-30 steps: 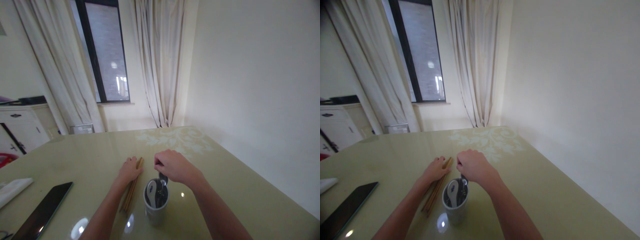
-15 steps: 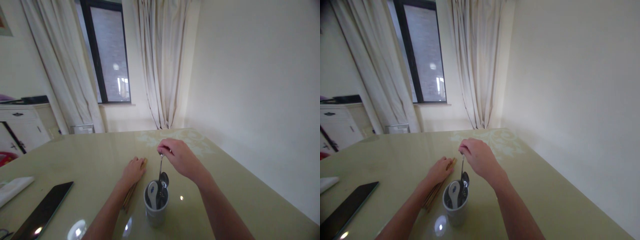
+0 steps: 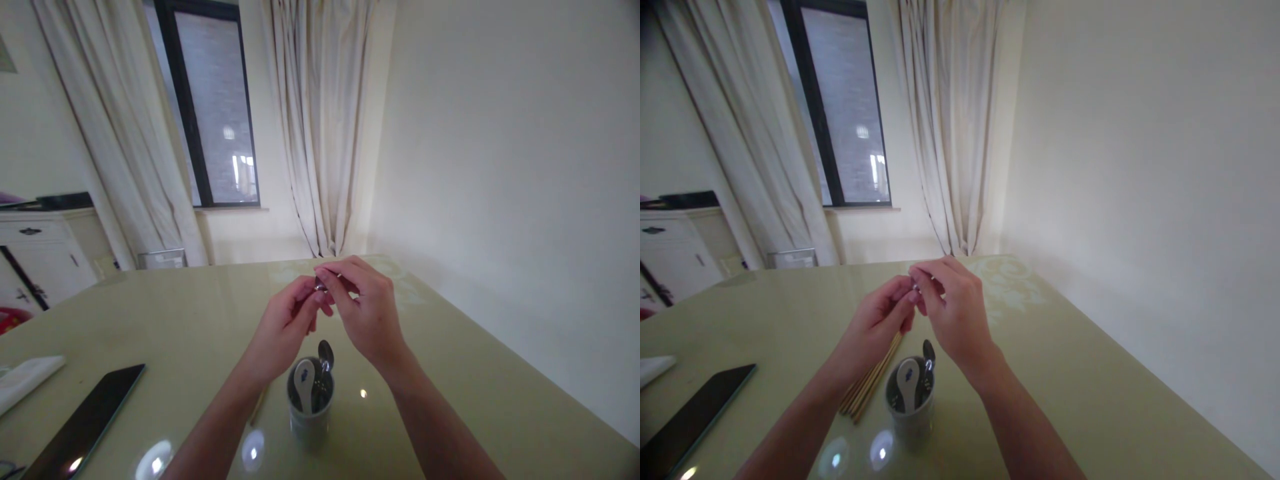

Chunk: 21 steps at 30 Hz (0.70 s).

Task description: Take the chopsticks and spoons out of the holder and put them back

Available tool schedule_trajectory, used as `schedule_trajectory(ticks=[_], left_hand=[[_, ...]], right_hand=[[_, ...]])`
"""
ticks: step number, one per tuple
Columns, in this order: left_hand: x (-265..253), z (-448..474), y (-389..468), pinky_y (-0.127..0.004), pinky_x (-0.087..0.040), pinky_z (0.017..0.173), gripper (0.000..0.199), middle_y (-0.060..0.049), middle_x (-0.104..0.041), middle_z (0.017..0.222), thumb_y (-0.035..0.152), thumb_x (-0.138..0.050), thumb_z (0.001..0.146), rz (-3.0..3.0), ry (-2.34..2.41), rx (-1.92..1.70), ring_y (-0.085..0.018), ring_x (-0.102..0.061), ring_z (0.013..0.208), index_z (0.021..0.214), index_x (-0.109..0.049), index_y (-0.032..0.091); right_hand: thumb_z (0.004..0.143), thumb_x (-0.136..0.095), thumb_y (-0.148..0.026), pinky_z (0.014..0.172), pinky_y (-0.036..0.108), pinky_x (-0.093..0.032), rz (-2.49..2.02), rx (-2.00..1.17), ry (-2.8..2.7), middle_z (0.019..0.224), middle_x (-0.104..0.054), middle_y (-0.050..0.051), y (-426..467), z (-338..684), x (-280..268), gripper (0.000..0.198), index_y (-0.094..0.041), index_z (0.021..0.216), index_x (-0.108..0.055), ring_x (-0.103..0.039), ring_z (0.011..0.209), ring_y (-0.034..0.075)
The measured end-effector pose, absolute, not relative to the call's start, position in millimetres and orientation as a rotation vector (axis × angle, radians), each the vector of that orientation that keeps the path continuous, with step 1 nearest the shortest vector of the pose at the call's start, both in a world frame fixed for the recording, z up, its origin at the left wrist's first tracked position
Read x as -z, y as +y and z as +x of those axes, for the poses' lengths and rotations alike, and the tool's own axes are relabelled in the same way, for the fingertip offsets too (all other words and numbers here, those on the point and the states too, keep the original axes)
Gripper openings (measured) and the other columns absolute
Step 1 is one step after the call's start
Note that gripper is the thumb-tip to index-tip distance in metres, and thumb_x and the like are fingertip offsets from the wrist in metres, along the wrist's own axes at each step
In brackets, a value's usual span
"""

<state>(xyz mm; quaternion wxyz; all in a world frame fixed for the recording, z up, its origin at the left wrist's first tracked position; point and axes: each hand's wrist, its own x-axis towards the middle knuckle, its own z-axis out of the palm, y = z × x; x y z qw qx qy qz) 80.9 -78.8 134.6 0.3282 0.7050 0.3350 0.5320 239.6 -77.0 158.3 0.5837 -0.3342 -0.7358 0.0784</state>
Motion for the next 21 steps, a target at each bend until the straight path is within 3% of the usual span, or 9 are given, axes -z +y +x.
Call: schedule_trajectory(ticks=[3,7,10,13,21], left_hand=[[-129.7,70.4,-69.0,-0.024,-0.046,0.064,0.031,0.000,-0.066,0.077,0.047,-0.060,0.099,1.880,0.976,-1.371,-0.014,-0.056,0.070,0.086,-0.067,0.020],[-96.9,31.6,-28.3,-0.024,-0.043,0.058,0.032,0.000,-0.068,0.078,0.048,-0.058,0.095,1.873,1.384,-1.119,-0.015,-0.056,0.065,0.096,-0.073,0.019],[-60.1,4.9,-1.1,-0.026,-0.044,0.056,0.032,0.000,-0.066,0.070,0.044,-0.054,0.094,1.785,1.789,-0.822,-0.016,-0.059,0.058,0.088,-0.072,0.017],[-28.3,-11.4,12.2,-0.027,-0.046,0.058,0.025,-0.002,-0.069,0.067,0.036,-0.056,0.093,1.734,1.922,-0.722,-0.019,-0.066,0.059,0.094,-0.071,0.016],[11.6,-24.1,21.3,-0.031,-0.048,0.076,0.015,-0.013,-0.082,0.104,0.032,-0.065,0.089,1.766,2.161,-0.542,-0.029,-0.075,0.100,0.093,-0.074,0.021]], right_hand=[[0.103,-0.067,-0.032,0.067,0.027,-0.056,-0.835,-0.236,-1.722,0.100,-0.077,0.005,-77.5,239.0,-158.3,0.017,-0.022,0.110,-0.078,-0.071,0.075,0.015],[0.100,-0.071,-0.044,0.066,0.029,-0.053,-1.060,-0.255,-1.847,0.095,-0.077,0.005,-79.9,246.7,-159.3,0.029,-0.020,0.117,-0.074,-0.068,0.069,0.016],[0.099,-0.071,-0.051,0.070,0.032,-0.049,-1.263,-0.256,-2.159,0.090,-0.078,0.006,-82.3,252.0,-155.4,0.034,-0.020,0.113,-0.076,-0.071,0.076,0.021],[0.092,-0.078,-0.053,0.071,0.033,-0.046,-1.357,-0.264,-2.463,0.099,-0.080,0.010,-82.4,251.9,-147.7,0.044,-0.020,0.121,-0.075,-0.073,0.088,0.027],[0.089,-0.072,-0.018,0.067,0.030,-0.038,-1.376,-0.256,-2.605,0.087,-0.079,0.005,-74.0,244.0,-135.2,0.023,-0.023,0.111,-0.075,-0.072,0.088,0.026]])
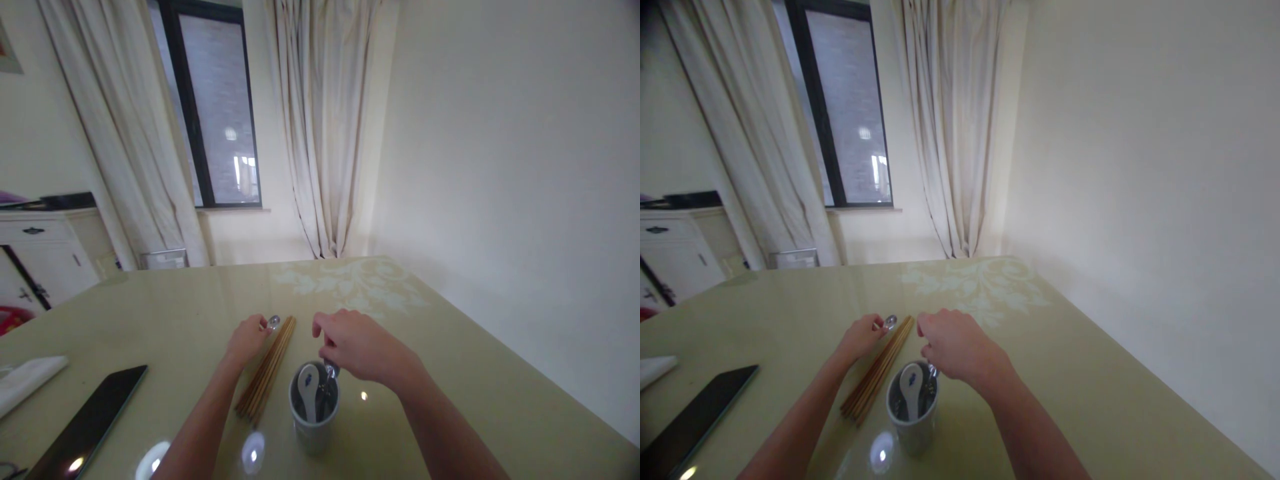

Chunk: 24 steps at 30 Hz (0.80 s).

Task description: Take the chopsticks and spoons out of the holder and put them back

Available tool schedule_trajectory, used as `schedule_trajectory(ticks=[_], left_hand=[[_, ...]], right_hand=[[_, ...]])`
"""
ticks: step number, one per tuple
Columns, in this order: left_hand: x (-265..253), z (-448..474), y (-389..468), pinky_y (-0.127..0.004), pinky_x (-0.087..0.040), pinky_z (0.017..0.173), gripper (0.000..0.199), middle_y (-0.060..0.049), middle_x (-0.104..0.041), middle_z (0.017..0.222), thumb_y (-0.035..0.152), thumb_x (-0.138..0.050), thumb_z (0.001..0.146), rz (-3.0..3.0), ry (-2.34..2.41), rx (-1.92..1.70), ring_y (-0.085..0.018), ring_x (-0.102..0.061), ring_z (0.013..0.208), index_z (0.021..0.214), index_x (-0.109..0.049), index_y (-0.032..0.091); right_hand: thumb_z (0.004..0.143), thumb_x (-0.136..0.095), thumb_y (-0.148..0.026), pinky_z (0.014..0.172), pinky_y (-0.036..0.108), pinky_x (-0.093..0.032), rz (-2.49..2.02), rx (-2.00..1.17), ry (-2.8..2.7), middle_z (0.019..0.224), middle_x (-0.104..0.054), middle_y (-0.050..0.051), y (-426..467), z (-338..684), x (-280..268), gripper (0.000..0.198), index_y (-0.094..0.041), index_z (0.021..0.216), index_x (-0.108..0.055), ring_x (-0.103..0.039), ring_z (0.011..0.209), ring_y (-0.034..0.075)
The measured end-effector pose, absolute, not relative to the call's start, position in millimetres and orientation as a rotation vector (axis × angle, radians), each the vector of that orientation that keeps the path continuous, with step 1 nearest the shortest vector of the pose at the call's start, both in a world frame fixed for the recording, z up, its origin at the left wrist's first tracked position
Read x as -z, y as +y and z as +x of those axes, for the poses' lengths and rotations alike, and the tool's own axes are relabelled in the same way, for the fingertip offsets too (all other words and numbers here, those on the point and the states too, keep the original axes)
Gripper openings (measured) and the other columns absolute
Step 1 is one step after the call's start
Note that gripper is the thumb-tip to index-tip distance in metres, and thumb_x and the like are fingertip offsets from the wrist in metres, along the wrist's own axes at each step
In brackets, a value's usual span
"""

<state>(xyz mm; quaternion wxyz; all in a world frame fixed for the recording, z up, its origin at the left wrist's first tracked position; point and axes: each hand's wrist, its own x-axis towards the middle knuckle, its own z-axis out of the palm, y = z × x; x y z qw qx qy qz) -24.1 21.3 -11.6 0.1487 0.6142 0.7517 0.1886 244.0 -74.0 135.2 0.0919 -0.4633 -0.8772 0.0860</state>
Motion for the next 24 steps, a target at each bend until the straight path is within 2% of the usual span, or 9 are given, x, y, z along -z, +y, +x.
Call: schedule_trajectory(ticks=[6,12,16,18,21,24], left_hand=[[17.0,-19.4,21.5,-0.029,-0.046,0.077,0.012,-0.012,-0.083,0.105,0.030,-0.066,0.090,1.828,2.156,-0.463,-0.026,-0.075,0.098,0.091,-0.074,0.021],[10.1,-14.3,15.4,-0.032,-0.048,0.079,0.012,-0.016,-0.082,0.104,0.029,-0.067,0.089,1.858,2.156,-0.417,-0.030,-0.076,0.100,0.090,-0.075,0.019],[-4.4,-12.2,13.7,-0.038,-0.051,0.084,0.012,-0.021,-0.081,0.100,0.025,-0.066,0.088,1.863,2.150,-0.443,-0.035,-0.075,0.100,0.084,-0.074,0.017],[-21.5,-8.5,10.8,-0.038,-0.052,0.087,0.016,-0.019,-0.081,0.102,0.027,-0.062,0.092,1.899,2.109,-0.491,-0.033,-0.075,0.102,0.087,-0.074,0.017],[-59.5,5.5,-3.9,-0.033,-0.054,0.089,0.032,-0.011,-0.080,0.104,0.039,-0.048,0.102,1.974,1.794,-0.724,-0.024,-0.074,0.098,0.102,-0.073,0.019],[-98.4,27.0,-29.8,-0.034,-0.057,0.083,0.048,-0.008,-0.077,0.097,0.058,-0.046,0.102,1.837,1.116,-1.026,-0.021,-0.071,0.088,0.105,-0.072,0.017]], right_hand=[[0.096,-0.069,-0.016,0.069,0.028,-0.042,-1.188,-0.298,-2.368,0.083,-0.077,0.001,-70.6,253.3,-150.9,0.006,-0.022,0.097,-0.073,-0.069,0.077,0.018],[0.097,-0.073,-0.023,0.071,0.027,-0.048,-0.926,-0.257,-1.943,0.084,-0.078,-0.001,-72.7,262.7,-167.7,0.005,-0.023,0.092,-0.072,-0.070,0.075,0.016],[0.097,-0.075,-0.026,0.067,0.026,-0.048,-0.898,-0.199,-1.873,0.080,-0.078,-0.002,-72.1,260.2,-164.8,0.006,-0.023,0.092,-0.073,-0.066,0.064,0.013],[0.097,-0.074,-0.025,0.068,0.026,-0.048,-0.893,-0.212,-1.893,0.081,-0.078,-0.002,-69.0,255.8,-160.8,0.005,-0.023,0.093,-0.074,-0.067,0.066,0.013],[0.098,-0.073,-0.020,0.070,0.025,-0.047,-0.899,-0.200,-1.943,0.083,-0.078,-0.002,-62.6,245.9,-153.1,0.004,-0.022,0.094,-0.074,-0.070,0.071,0.013],[0.100,-0.071,-0.016,0.071,0.025,-0.046,-0.907,-0.134,-1.978,0.084,-0.078,-0.001,-57.5,235.7,-145.6,0.006,-0.021,0.096,-0.073,-0.070,0.073,0.014]])
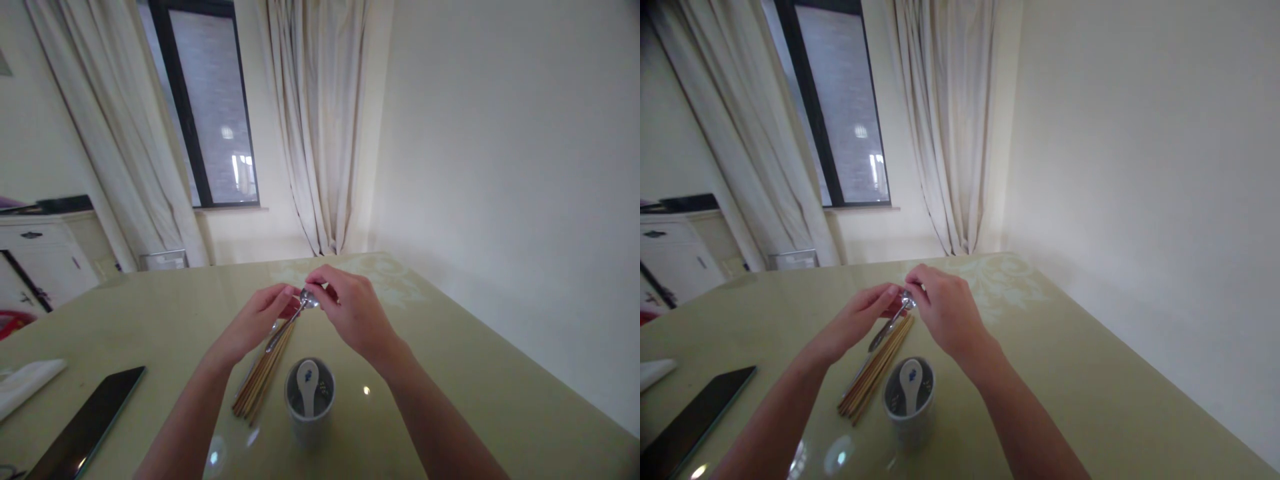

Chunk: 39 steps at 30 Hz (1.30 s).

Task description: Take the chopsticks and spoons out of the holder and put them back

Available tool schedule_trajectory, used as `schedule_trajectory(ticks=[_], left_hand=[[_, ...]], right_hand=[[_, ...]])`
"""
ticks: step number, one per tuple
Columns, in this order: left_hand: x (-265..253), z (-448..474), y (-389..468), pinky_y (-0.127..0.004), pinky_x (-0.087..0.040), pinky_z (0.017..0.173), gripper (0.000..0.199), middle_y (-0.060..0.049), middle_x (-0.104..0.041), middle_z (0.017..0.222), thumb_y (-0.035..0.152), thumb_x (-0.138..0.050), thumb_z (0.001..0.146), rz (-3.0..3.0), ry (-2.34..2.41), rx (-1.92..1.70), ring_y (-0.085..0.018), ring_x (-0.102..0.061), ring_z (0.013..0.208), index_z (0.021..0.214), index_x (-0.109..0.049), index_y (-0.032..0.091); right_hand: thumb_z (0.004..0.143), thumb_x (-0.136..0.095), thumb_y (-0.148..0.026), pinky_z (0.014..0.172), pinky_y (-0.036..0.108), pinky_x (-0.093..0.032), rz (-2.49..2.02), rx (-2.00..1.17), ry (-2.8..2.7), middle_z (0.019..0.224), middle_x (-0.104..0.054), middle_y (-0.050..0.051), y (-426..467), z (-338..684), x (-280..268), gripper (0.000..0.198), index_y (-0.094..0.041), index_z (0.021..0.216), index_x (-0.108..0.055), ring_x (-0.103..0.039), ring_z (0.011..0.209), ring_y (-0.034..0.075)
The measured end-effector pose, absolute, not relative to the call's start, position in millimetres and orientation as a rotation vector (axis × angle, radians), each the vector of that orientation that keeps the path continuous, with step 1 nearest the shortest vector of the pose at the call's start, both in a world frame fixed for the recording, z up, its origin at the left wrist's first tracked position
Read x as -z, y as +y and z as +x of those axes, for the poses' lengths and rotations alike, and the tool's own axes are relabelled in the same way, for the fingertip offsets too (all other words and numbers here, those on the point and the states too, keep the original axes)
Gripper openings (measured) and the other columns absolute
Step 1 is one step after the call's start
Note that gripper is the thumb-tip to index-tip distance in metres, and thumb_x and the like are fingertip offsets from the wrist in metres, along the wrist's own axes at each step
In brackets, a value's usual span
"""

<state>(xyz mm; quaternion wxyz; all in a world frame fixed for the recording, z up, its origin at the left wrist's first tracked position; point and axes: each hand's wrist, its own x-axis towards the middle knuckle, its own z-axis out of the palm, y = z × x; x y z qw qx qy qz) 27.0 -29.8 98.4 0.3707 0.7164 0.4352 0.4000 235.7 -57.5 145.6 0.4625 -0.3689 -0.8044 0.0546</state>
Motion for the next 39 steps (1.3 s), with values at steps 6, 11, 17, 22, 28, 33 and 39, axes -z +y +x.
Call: schedule_trajectory(ticks=[6,11,17,22,28,33,39], left_hand=[[-106.3,34.0,-40.7,-0.022,-0.037,0.053,0.037,0.002,-0.063,0.074,0.055,-0.059,0.096,1.869,1.154,-1.074,-0.011,-0.048,0.058,0.090,-0.068,0.019],[-47.4,0.6,2.0,-0.027,-0.042,0.062,0.038,-0.004,-0.071,0.075,0.038,-0.046,0.101,1.864,1.840,-0.752,-0.018,-0.062,0.069,0.084,-0.073,0.017],[0.5,-21.1,22.6,-0.032,-0.049,0.079,0.019,-0.014,-0.082,0.101,0.027,-0.060,0.094,1.824,2.130,-0.580,-0.029,-0.075,0.098,0.094,-0.076,0.017],[12.8,-23.5,21.0,-0.032,-0.050,0.079,0.018,-0.014,-0.083,0.104,0.030,-0.061,0.095,1.813,2.204,-0.469,-0.029,-0.076,0.098,0.098,-0.075,0.019],[9.6,-24.4,17.9,-0.033,-0.051,0.078,0.015,-0.014,-0.082,0.096,0.027,-0.064,0.091,1.827,2.178,-0.490,-0.030,-0.075,0.093,0.084,-0.075,0.018],[-36.7,-11.4,9.7,-0.033,-0.053,0.086,0.028,-0.013,-0.081,0.110,0.030,-0.051,0.099,1.905,1.982,-0.743,-0.025,-0.073,0.099,0.106,-0.075,0.017],[-119.7,37.5,-47.2,-0.030,-0.055,0.081,0.047,-0.005,-0.077,0.096,0.057,-0.048,0.105,1.919,0.985,-1.109,-0.020,-0.069,0.090,0.104,-0.075,0.019]], right_hand=[[0.097,-0.077,-0.022,0.073,0.026,-0.047,-0.996,-0.231,-2.030,0.112,-0.079,0.004,-58.7,234.0,-142.5,0.022,-0.020,0.118,-0.068,-0.070,0.075,0.014],[0.087,-0.088,-0.036,0.070,0.029,-0.044,-1.170,-0.256,-2.477,0.102,-0.079,0.005,-62.0,236.8,-133.7,0.031,-0.019,0.107,-0.073,-0.070,0.080,0.020],[0.079,-0.092,-0.036,0.065,0.028,-0.039,-1.188,-0.306,-2.773,0.098,-0.079,0.005,-56.4,229.1,-114.5,0.035,-0.021,0.106,-0.075,-0.070,0.089,0.023],[0.081,-0.077,-0.013,0.061,0.028,-0.034,-1.204,-0.287,-2.794,0.084,-0.077,0.002,-53.1,228.1,-113.7,0.012,-0.022,0.090,-0.078,-0.066,0.077,0.019],[0.078,-0.070,-0.009,0.059,0.027,-0.032,-1.124,-0.292,-2.772,0.077,-0.074,0.001,-55.2,229.0,-119.2,0.012,-0.020,0.078,-0.074,-0.062,0.071,0.017],[0.076,-0.073,-0.007,0.062,0.024,-0.039,-1.015,-0.333,-2.583,0.074,-0.070,-0.002,-60.1,248.8,-143.0,0.013,-0.019,0.078,-0.072,-0.060,0.067,0.013],[0.085,-0.070,-0.009,0.066,0.023,-0.050,-0.848,-0.250,-2.017,0.078,-0.070,-0.002,-67.2,258.3,-160.1,0.011,-0.020,0.087,-0.069,-0.066,0.068,0.012]])
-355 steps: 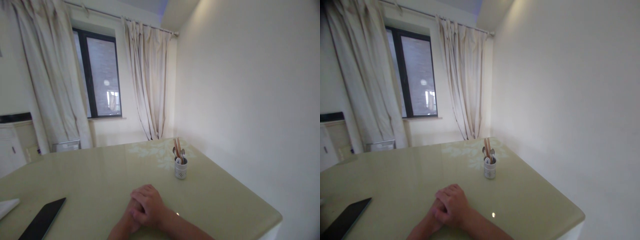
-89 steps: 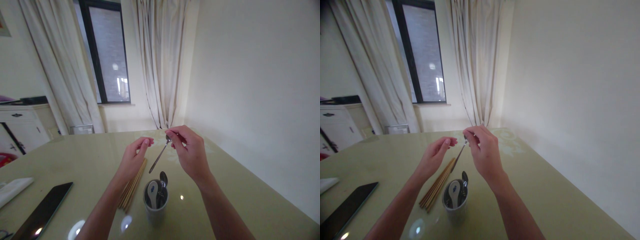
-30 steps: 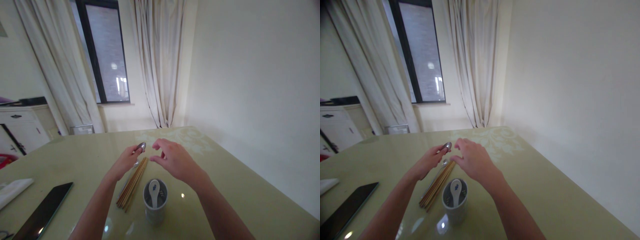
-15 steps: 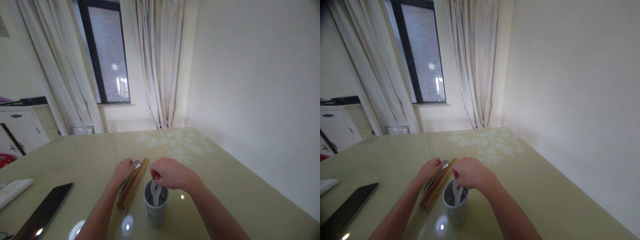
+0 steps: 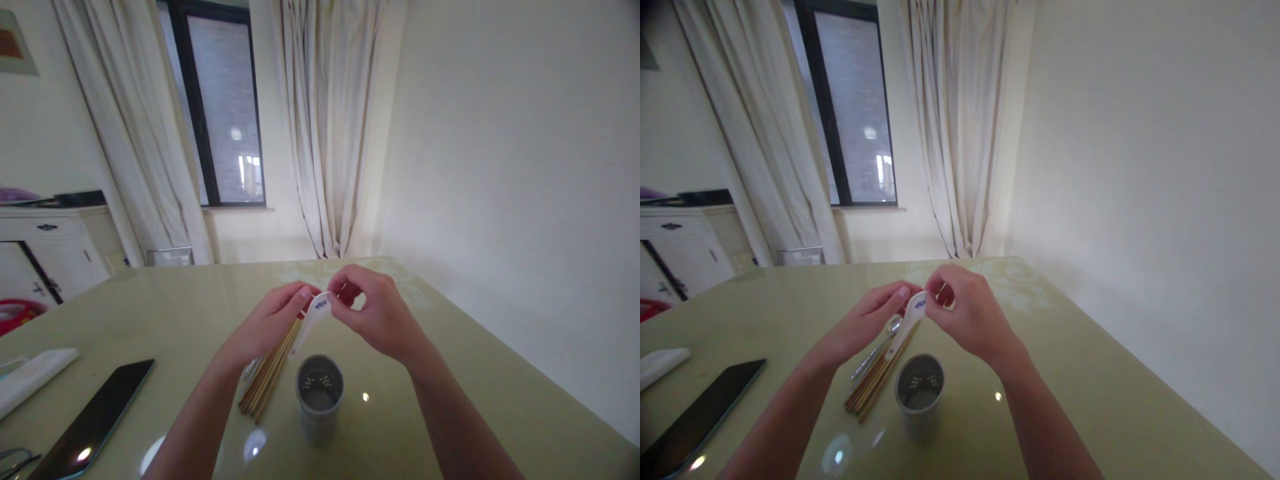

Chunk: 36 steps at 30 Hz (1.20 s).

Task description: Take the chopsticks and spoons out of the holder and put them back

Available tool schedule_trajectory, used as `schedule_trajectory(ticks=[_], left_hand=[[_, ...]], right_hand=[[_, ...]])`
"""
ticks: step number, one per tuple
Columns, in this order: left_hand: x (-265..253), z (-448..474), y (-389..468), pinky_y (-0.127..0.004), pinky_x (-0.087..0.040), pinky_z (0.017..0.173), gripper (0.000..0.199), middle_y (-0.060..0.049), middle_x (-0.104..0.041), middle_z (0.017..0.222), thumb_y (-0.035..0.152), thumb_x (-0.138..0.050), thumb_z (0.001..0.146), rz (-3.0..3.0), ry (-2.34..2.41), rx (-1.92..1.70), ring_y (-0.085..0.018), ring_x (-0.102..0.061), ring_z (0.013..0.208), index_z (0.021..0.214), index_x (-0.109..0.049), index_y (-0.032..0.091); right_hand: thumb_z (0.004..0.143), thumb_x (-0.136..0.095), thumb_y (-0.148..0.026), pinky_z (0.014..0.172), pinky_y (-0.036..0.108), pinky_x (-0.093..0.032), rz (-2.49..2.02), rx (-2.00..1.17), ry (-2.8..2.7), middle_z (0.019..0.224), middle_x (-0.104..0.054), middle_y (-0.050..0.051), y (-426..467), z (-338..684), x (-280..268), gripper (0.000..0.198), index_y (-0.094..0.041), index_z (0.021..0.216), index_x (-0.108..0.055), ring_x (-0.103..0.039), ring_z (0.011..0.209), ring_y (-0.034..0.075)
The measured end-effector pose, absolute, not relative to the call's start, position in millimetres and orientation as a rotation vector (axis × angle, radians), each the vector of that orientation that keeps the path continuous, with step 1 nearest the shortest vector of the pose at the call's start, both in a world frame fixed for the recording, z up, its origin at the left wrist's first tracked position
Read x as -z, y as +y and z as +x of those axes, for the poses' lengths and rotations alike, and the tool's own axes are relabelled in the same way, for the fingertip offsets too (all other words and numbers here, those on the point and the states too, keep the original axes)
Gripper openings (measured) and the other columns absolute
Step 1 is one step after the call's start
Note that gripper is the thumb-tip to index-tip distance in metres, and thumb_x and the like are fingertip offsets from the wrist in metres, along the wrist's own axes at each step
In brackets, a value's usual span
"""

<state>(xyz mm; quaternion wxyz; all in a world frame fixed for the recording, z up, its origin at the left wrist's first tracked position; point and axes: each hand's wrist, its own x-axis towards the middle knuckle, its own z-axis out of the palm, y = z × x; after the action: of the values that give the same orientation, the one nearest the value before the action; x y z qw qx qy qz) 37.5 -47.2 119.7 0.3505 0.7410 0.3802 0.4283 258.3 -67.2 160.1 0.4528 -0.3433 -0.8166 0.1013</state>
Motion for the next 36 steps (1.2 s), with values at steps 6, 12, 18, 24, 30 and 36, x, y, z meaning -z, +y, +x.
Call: schedule_trajectory(ticks=[6,12,18,24,30,36], left_hand=[[-131.9,51.5,-69.4,-0.022,-0.041,0.052,0.055,0.002,-0.059,0.067,0.067,-0.048,0.102,1.767,0.934,-1.112,-0.012,-0.054,0.057,0.098,-0.071,0.017],[-110.6,30.6,-35.0,-0.024,-0.046,0.055,0.047,0.001,-0.063,0.073,0.063,-0.056,0.096,1.935,1.096,-1.100,-0.014,-0.058,0.059,0.097,-0.071,0.019],[-40.3,-21.0,19.4,-0.028,-0.051,0.073,0.024,-0.007,-0.080,0.091,0.036,-0.064,0.092,1.802,1.914,-0.941,-0.021,-0.074,0.083,0.100,-0.076,0.017],[7.5,-34.3,25.6,-0.029,-0.051,0.075,0.018,-0.010,-0.084,0.095,0.030,-0.066,0.092,1.730,2.083,-0.778,-0.025,-0.078,0.090,0.089,-0.078,0.018],[20.7,-31.2,30.7,-0.026,-0.050,0.078,0.019,-0.008,-0.085,0.104,0.032,-0.067,0.093,1.750,2.111,-0.689,-0.023,-0.077,0.100,0.095,-0.080,0.019],[21.9,-32.0,33.1,-0.028,-0.050,0.079,0.020,-0.012,-0.084,0.104,0.034,-0.065,0.092,1.783,2.151,-0.614,-0.027,-0.077,0.100,0.090,-0.080,0.019]], right_hand=[[0.091,-0.070,-0.017,0.062,0.022,-0.056,-0.828,-0.253,-1.764,0.079,-0.074,0.000,-67.5,242.2,-153.2,0.004,-0.019,0.088,-0.070,-0.071,0.064,0.013],[0.096,-0.069,-0.029,0.066,0.025,-0.061,-0.865,-0.321,-1.736,0.099,-0.079,0.006,-71.9,245.0,-129.8,0.021,-0.020,0.114,-0.074,-0.075,0.078,0.016],[0.100,-0.058,-0.049,0.058,0.029,-0.057,-1.200,-0.448,-1.589,0.098,-0.077,0.012,-75.7,276.3,-21.3,0.034,-0.020,0.107,-0.073,-0.072,0.077,0.023],[0.094,-0.054,-0.053,0.069,0.039,-0.057,-1.351,-0.584,-1.527,0.090,-0.077,0.012,-50.8,280.8,38.2,0.039,-0.019,0.099,-0.071,-0.071,0.074,0.027],[0.094,-0.050,-0.050,0.071,0.039,-0.056,-1.412,-0.556,-1.556,0.088,-0.076,0.011,-43.5,280.3,41.2,0.036,-0.020,0.095,-0.070,-0.070,0.075,0.027],[0.096,-0.049,-0.041,0.072,0.035,-0.055,-1.474,-0.511,-1.624,0.086,-0.076,0.009,-40.0,278.4,44.2,0.027,-0.022,0.091,-0.068,-0.071,0.076,0.025]])
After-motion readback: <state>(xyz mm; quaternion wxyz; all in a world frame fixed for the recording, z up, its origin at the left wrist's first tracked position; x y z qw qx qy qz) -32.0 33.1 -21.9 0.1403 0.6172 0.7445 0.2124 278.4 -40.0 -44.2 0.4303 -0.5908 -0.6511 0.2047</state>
